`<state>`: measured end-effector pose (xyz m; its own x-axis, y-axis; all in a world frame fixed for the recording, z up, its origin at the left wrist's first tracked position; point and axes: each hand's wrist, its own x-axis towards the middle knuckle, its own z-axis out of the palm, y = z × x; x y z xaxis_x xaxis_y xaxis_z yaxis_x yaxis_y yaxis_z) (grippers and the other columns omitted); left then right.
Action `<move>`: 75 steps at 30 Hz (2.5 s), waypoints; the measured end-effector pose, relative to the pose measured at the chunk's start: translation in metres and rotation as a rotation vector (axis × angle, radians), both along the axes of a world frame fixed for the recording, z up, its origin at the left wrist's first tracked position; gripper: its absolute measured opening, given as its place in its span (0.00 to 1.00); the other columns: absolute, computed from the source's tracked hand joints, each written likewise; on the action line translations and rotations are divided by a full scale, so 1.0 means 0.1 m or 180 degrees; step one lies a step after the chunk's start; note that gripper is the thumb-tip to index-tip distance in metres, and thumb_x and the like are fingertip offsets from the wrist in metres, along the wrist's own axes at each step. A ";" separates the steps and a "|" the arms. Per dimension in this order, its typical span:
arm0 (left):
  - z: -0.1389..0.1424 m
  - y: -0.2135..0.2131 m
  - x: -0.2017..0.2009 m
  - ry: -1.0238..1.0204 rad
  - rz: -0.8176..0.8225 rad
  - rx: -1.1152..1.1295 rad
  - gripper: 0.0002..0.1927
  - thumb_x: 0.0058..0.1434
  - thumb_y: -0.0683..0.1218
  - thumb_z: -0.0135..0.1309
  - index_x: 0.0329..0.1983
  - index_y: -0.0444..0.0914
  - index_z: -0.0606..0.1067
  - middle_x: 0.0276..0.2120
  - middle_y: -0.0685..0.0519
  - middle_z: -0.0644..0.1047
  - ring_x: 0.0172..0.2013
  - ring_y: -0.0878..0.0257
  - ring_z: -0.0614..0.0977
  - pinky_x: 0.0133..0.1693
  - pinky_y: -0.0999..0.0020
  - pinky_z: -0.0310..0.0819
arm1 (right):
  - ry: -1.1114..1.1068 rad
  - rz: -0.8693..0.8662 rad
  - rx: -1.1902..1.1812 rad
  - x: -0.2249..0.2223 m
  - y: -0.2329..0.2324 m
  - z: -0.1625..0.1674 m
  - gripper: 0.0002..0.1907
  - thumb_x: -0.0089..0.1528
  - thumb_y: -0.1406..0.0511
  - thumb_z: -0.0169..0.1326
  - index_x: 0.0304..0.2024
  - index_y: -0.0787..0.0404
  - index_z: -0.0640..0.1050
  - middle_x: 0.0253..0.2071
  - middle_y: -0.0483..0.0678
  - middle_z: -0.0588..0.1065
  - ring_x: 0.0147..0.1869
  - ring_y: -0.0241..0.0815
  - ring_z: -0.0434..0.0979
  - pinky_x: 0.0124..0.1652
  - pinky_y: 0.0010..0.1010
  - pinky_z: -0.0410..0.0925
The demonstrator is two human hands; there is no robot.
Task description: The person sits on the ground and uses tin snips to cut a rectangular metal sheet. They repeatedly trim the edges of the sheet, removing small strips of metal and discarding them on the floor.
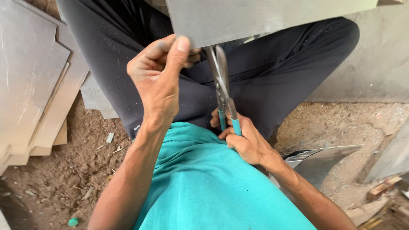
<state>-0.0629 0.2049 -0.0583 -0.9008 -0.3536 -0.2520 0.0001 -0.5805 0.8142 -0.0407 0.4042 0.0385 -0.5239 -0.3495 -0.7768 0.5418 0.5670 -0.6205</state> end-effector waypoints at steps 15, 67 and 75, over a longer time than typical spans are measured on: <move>0.09 -0.16 -0.06 0.0074 -0.0111 0.0092 0.10 0.71 0.42 0.59 0.50 0.29 0.79 0.39 0.47 0.84 0.41 0.63 0.87 0.46 0.68 0.87 | 0.0275 0.0184 0.0432 -0.28 -0.37 0.02 0.22 0.48 0.68 0.45 0.46 0.67 0.73 0.32 0.51 0.74 0.27 0.38 0.68 0.28 0.31 0.67; 0.80 1.67 -0.61 -0.1391 -0.0127 0.0446 0.14 0.59 0.48 0.65 0.34 0.32 0.78 0.28 0.56 0.74 0.26 0.67 0.73 0.31 0.70 0.70 | 0.1665 -0.0677 0.1562 0.43 1.15 -0.11 0.07 0.56 0.70 0.48 0.34 0.66 0.75 0.22 0.49 0.71 0.23 0.42 0.73 0.27 0.35 0.67; 0.30 1.11 -0.41 -0.0202 -0.0420 0.0791 0.14 0.58 0.42 0.67 0.43 0.34 0.76 0.38 0.56 0.78 0.38 0.67 0.80 0.45 0.71 0.78 | 0.0762 -0.1912 0.0047 0.42 0.99 -0.09 0.11 0.50 0.71 0.46 0.31 0.72 0.76 0.22 0.48 0.72 0.25 0.37 0.70 0.25 0.27 0.64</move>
<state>-0.1042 0.3156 -0.0279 -0.9146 -0.1547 -0.3736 -0.1351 -0.7539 0.6430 0.0015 0.5030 0.0297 -0.7842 0.0682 -0.6167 0.6150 0.2176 -0.7579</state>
